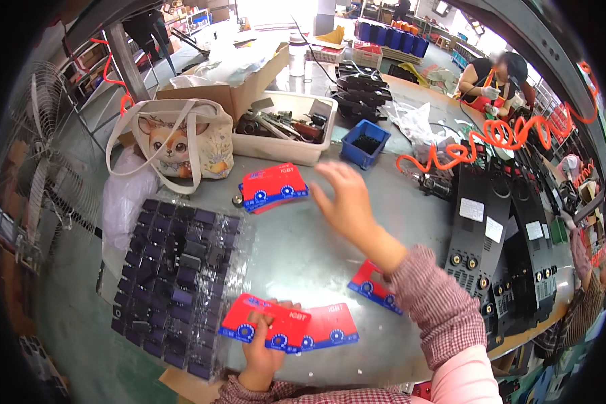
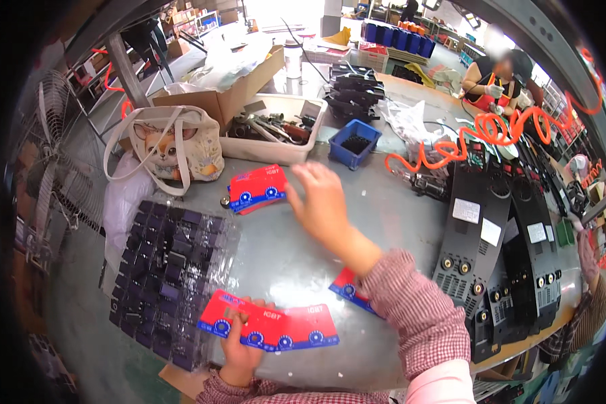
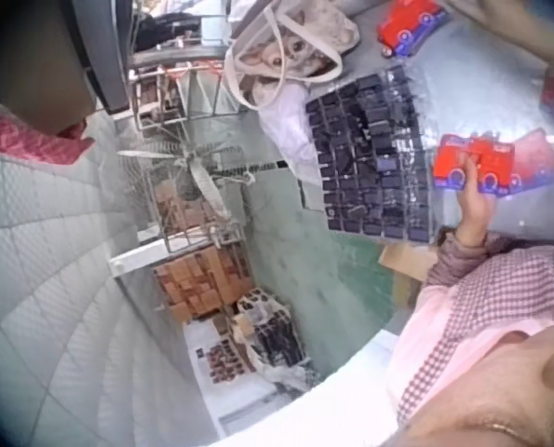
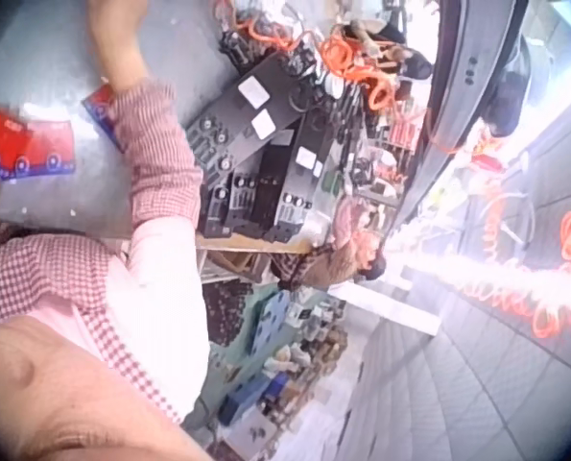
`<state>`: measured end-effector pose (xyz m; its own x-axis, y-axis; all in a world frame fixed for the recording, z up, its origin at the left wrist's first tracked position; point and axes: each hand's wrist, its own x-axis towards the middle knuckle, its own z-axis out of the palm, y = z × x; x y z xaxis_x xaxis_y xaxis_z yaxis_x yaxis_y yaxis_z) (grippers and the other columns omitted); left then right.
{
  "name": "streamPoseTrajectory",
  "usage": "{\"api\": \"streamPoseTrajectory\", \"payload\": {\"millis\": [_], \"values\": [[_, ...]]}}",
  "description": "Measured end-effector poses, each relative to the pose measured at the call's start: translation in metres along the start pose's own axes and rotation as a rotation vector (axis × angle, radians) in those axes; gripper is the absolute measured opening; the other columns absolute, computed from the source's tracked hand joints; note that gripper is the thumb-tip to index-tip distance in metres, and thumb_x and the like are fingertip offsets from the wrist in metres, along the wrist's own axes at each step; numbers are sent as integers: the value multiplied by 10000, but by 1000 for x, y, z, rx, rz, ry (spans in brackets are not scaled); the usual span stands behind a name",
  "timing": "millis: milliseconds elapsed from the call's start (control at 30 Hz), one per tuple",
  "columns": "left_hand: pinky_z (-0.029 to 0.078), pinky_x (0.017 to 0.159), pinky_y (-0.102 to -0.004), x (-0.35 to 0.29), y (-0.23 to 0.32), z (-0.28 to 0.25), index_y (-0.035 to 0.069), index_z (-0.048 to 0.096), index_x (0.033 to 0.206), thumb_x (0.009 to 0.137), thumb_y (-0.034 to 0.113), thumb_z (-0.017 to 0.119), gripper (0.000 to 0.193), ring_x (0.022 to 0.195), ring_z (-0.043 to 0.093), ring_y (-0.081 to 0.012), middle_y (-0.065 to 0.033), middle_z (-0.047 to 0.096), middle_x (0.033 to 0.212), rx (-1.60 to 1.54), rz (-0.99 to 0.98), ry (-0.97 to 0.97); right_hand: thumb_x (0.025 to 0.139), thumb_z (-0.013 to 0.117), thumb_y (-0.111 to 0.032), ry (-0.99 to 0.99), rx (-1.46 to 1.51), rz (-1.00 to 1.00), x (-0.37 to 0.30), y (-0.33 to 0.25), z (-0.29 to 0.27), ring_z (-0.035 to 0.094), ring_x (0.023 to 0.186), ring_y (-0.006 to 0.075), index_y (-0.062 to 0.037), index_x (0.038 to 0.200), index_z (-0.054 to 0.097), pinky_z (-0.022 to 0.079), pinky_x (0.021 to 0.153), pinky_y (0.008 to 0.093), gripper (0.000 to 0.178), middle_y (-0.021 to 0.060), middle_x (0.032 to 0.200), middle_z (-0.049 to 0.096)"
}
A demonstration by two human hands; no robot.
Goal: The person assembles red and blue plastic current meter components on a workbench. They use a screwdriver to punch holes in the plastic parts and then insert small white circular pieces into the holes. The person handles the components one at a time, repeatedly punching and inserting parts throughout the clip.
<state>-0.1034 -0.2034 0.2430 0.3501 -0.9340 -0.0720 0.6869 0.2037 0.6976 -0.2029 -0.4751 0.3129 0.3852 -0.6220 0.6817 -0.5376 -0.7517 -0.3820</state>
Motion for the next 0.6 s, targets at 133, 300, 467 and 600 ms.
{"api": "streamPoseTrajectory", "payload": {"millis": [133,300,467,600], "values": [[364,1035,-565,6,2,-2,-9,421,1278,980,250,427,395,1203,487,-395,-207,519,1247,12,-52,-27,833,604,-156,129,-377,-296,64,62,50,600,1016,311,-48,1121,589,335,1061,438,307,160,992,648],[343,1053,-503,-9,-3,-45,23,360,1347,993,288,389,444,1221,470,-334,-183,482,1307,103,-257,-28,831,519,-73,-394,-358,-207,68,90,63,640,911,267,-62,992,599,341,1073,436,180,109,840,657],[369,1026,-429,-20,0,-48,-12,394,1313,1010,287,345,428,1179,500,-301,-180,533,1252,130,-449,83,742,559,-49,-433,-307,-286,57,70,56,639,879,234,-70,937,573,367,1060,418,197,71,790,640],[355,1027,-462,-9,8,-48,-10,407,1292,992,301,402,432,1184,490,-321,-181,521,1256,248,-434,-60,744,553,-60,-430,-249,-322,45,56,48,631,821,229,-40,917,550,396,1033,415,174,70,744,617]]}}
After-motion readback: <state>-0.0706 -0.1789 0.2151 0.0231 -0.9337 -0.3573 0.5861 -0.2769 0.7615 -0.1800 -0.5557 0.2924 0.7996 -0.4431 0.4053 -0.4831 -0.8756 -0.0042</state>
